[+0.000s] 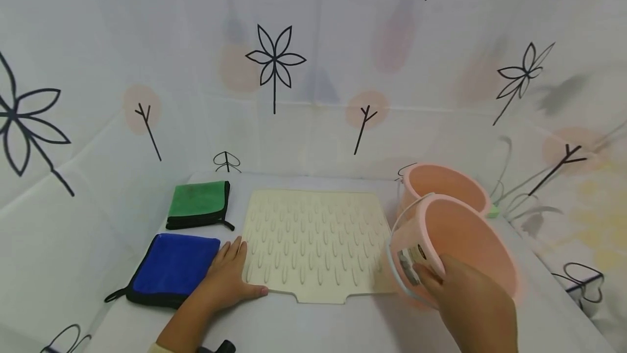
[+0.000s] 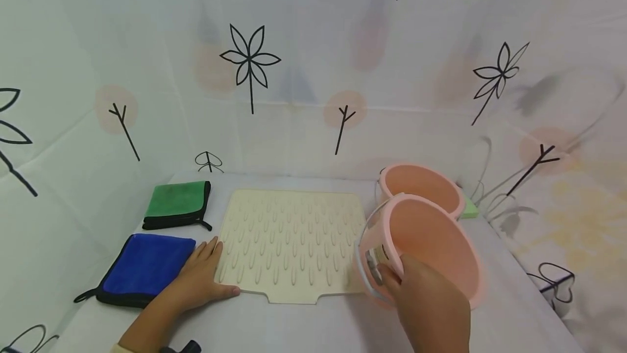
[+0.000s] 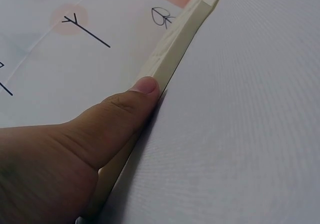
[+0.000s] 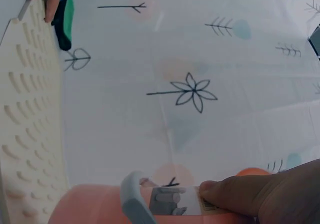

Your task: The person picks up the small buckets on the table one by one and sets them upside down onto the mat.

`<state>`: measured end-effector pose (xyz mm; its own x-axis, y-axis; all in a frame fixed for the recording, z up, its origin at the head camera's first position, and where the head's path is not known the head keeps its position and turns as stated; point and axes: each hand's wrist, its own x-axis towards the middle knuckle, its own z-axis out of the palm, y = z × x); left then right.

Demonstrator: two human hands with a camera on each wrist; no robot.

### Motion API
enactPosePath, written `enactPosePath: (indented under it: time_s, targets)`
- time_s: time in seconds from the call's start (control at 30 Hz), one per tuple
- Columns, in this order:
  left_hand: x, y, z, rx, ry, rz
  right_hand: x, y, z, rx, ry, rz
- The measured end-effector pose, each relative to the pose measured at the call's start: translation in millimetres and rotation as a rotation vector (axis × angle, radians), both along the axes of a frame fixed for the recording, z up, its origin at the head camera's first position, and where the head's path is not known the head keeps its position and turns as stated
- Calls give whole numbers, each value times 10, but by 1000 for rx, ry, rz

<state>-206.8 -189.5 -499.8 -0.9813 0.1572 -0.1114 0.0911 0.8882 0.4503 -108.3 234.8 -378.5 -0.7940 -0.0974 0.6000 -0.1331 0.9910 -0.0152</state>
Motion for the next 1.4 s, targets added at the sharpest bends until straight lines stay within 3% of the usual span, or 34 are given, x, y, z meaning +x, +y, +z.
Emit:
enactPosePath:
  time_s: [0.13,0.63,0.97,1.17,1.4]
  targets:
    - [-12,11,14,8,-17,8,-65,-124,10,-100,30,-13]
    - [-7,20,6,-13,4,4,-341,-378,-49,-162,113,108]
    - [-14,26,6,-21,-2,6,-470,-545,-150,-381,60,136]
    - [-18,28,15,-32,-18,14,-534,-580,-264,-452,73,213]
    - [-29,27,-16,-40,-14,14,-632,-584,-458,-630,5,305]
